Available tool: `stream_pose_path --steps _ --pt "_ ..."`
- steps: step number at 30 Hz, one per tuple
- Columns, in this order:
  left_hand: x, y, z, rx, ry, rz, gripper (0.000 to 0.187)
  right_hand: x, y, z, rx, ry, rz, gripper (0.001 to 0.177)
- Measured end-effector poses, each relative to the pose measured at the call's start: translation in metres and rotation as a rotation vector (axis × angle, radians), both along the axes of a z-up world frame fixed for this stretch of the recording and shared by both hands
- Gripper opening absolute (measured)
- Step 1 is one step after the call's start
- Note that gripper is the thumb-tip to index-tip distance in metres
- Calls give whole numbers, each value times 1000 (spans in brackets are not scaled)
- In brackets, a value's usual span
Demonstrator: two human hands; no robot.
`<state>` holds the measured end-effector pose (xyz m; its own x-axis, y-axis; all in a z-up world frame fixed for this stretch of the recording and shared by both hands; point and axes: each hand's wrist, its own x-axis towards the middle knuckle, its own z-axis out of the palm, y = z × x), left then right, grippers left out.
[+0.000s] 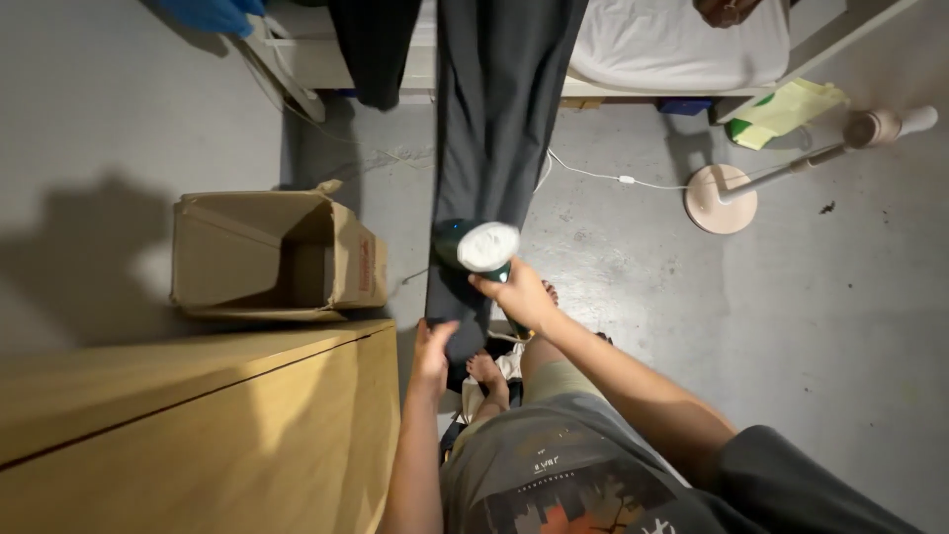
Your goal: Steaming a pair of black pants using a handheld garment steamer.
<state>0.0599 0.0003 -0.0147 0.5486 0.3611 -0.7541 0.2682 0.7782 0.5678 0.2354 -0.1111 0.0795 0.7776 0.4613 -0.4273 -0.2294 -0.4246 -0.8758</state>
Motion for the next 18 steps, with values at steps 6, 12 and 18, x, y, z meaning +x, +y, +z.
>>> stream_pose_path --steps 6,12,18 --pt "4 -13 -31 251 103 -615 51 12 -27 38 52 -126 -65 35" --pt "10 -15 15 -76 -5 -421 47 29 -61 70 -18 -121 -154 35" --pt "-1 -33 -19 -218 -96 -89 37 5 -82 46 -80 -80 -172 33"
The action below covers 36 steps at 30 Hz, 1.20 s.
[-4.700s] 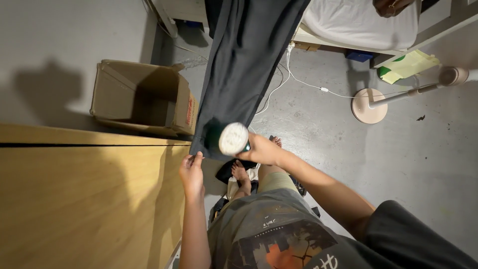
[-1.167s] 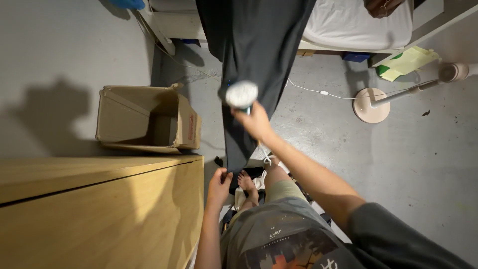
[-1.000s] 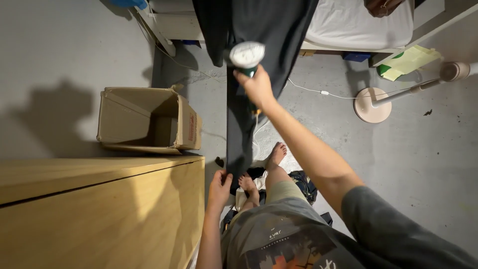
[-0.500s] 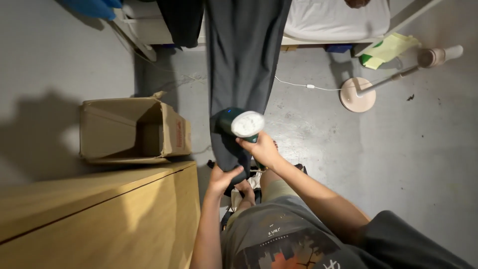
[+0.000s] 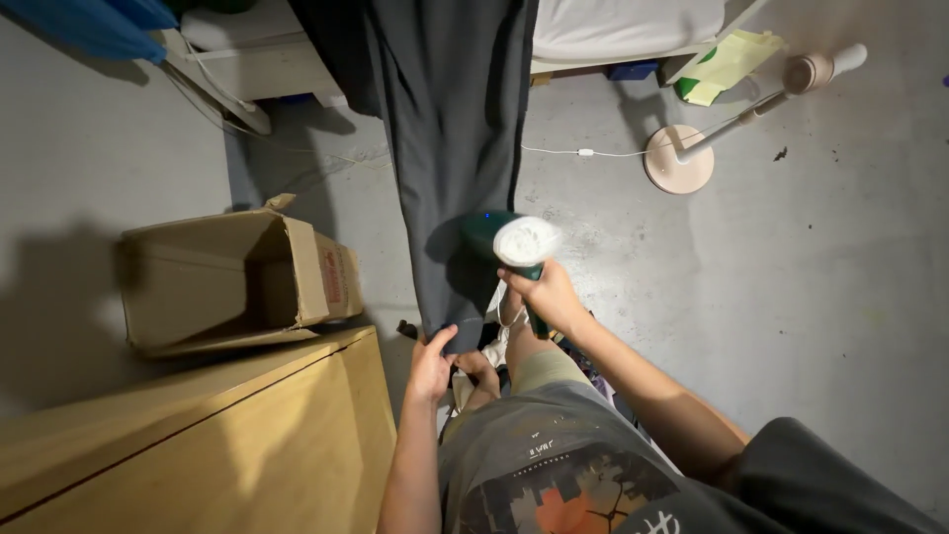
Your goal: Steaming a pair of black pants using a handheld garment steamer.
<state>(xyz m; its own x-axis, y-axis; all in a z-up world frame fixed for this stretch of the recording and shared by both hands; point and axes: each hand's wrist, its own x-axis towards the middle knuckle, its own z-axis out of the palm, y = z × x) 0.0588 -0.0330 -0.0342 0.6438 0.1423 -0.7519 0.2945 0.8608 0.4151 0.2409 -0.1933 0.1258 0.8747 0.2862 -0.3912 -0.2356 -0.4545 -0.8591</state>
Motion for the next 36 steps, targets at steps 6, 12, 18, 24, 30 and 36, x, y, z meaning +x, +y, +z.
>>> stream_pose_path --steps 6,12,18,24,30,36 --pt "3 -12 -3 -131 -37 322 29 -31 2 -5 -39 148 -60 36" --pt "28 -14 34 -26 -84 140 32 -48 11 -16 19 50 -13 38" --pt "17 -19 -10 78 -68 8 34 -50 19 -13 -48 55 -40 37" --pt "4 -19 16 110 -88 -59 39 -10 28 -51 -187 -103 -95 45" --pt "-2 -19 24 109 -62 -47 39 -1 36 -49 -229 -208 -67 45" --pt "-7 -19 6 164 -32 -84 38 -41 33 -45 -99 -81 6 42"
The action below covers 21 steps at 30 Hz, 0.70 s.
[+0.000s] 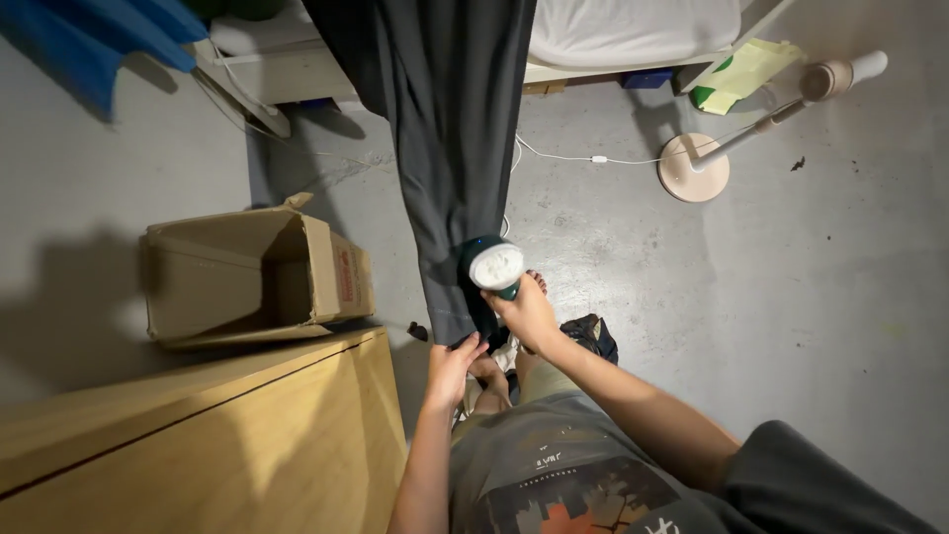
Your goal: Steaming a pair of black pants using a handheld garment steamer.
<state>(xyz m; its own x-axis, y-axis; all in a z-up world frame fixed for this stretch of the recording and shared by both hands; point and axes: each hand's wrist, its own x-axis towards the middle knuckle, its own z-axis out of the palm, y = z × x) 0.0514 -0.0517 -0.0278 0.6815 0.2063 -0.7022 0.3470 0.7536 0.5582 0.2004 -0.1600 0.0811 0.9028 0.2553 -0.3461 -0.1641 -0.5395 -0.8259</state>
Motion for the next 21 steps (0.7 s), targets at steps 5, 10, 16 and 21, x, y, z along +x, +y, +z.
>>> stream_pose_path --steps 5,10,16,21 --pt "-9 -6 -11 -40 2 31 37 53 17 -1 29 -52 -65 41" --pt "4 -5 31 74 23 94 50 83 30 24 87 -121 -104 38" --pt "15 -4 42 483 78 1 49 64 40 23 201 -103 -34 42" --pt "48 -5 93 1161 -372 -131 24 58 53 27 258 73 -22 49"
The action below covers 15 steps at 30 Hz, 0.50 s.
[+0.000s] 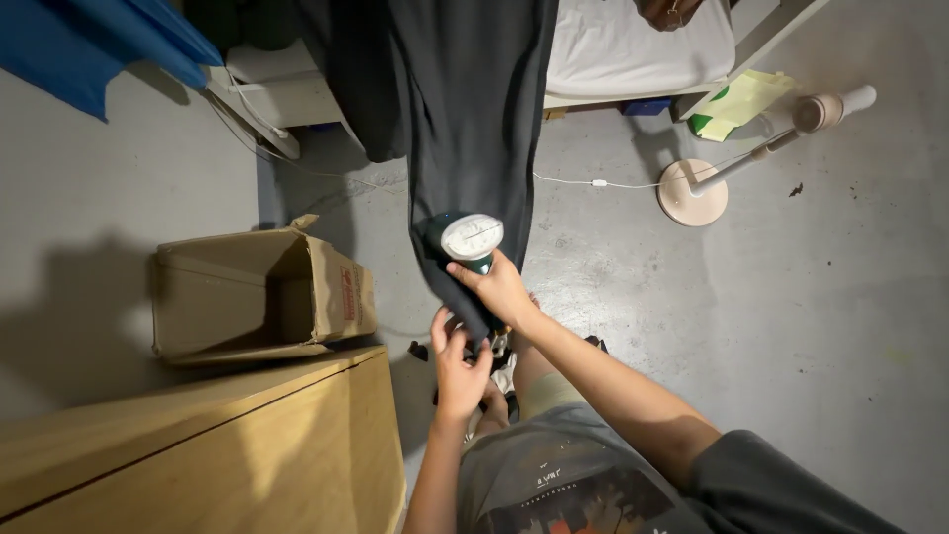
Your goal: Steaming a pair of black pants using a handheld garment steamer.
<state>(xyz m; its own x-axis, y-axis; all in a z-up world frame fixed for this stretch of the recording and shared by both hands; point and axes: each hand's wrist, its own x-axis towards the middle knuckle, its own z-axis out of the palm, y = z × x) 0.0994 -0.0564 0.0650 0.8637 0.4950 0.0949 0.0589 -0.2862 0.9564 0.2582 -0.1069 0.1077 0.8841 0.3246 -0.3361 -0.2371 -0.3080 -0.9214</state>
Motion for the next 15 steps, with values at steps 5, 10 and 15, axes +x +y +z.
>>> stream_pose_path --steps 5,10,15 --pt "8 7 -2 -327 -37 -105 21 7 -4 7 71 180 38 55" --pt "39 38 16 -1522 -150 209 40 13 -13 -8 112 217 126 54" --pt "65 50 12 -1054 325 193 32 16 -15 -4 43 118 135 45"
